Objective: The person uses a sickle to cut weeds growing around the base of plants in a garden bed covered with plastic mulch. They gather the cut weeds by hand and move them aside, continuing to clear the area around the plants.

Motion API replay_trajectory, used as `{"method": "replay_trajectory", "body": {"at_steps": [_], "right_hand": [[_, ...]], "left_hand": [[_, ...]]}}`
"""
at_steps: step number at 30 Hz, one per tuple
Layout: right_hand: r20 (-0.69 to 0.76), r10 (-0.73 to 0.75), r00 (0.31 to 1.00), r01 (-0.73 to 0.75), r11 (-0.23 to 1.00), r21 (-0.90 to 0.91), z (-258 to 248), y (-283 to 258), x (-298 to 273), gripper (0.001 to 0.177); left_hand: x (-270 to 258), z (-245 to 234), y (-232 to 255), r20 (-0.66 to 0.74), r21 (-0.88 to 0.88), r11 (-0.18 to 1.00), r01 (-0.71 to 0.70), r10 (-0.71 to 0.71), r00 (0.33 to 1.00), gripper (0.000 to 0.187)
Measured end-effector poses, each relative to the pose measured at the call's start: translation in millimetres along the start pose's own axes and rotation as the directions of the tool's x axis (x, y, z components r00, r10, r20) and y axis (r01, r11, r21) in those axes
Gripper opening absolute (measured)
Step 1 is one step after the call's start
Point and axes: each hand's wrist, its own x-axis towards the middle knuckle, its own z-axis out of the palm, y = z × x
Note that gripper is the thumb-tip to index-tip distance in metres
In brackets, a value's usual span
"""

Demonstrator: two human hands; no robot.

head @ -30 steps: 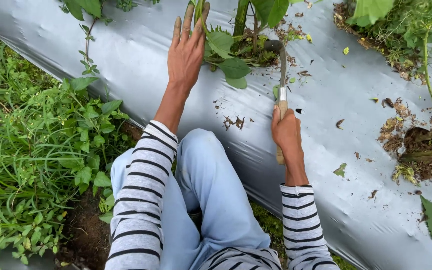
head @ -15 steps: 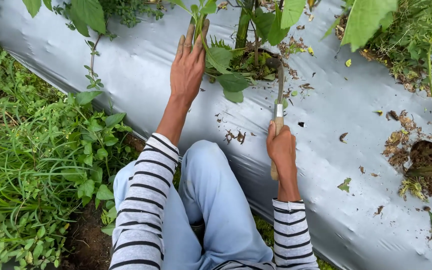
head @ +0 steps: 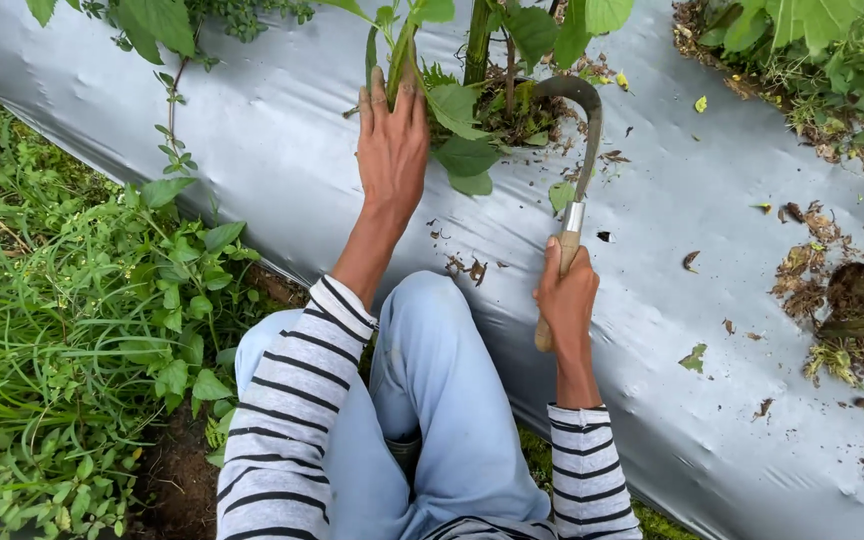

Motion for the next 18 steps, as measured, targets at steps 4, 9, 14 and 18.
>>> {"method": "replay_trajectory", "body": {"at_steps": [4, 9, 14, 18], "right_hand": [[0.061, 0.124, 0.990, -0.130, 0.985, 0.115, -18.8, -15.4, -0.5, 0.042], [0.093, 0.022, 0.995, -0.046, 0.962, 0.268, -19.4, 0.7, 5.9, 0.044], [0.093, -0.025, 0.995, 0.000, 0.964, 0.266, -14.5, 11.4, 13.2, 0.044], [0.096, 0.038, 0.995, -0.067, 0.944, 0.324, -15.2, 4.2, 9.6, 0.046]], "left_hand": [[-15.7, -41.2, 23.7, 0.186, 0.028, 0.998, -0.056, 0.050, 0.981, 0.098], [-43.3, -143.0, 72.4, 0.006, -0.066, 0.996, 0.066, -0.066, 0.998, 0.053], [-42.4, -101.0, 148.3, -0.142, -0.305, 0.934, -0.187, 0.150, 0.978, 0.032], [17.2, 25.1, 172.3, -0.103, -0.121, 0.993, 0.002, -0.014, 0.995, 0.031]]}}
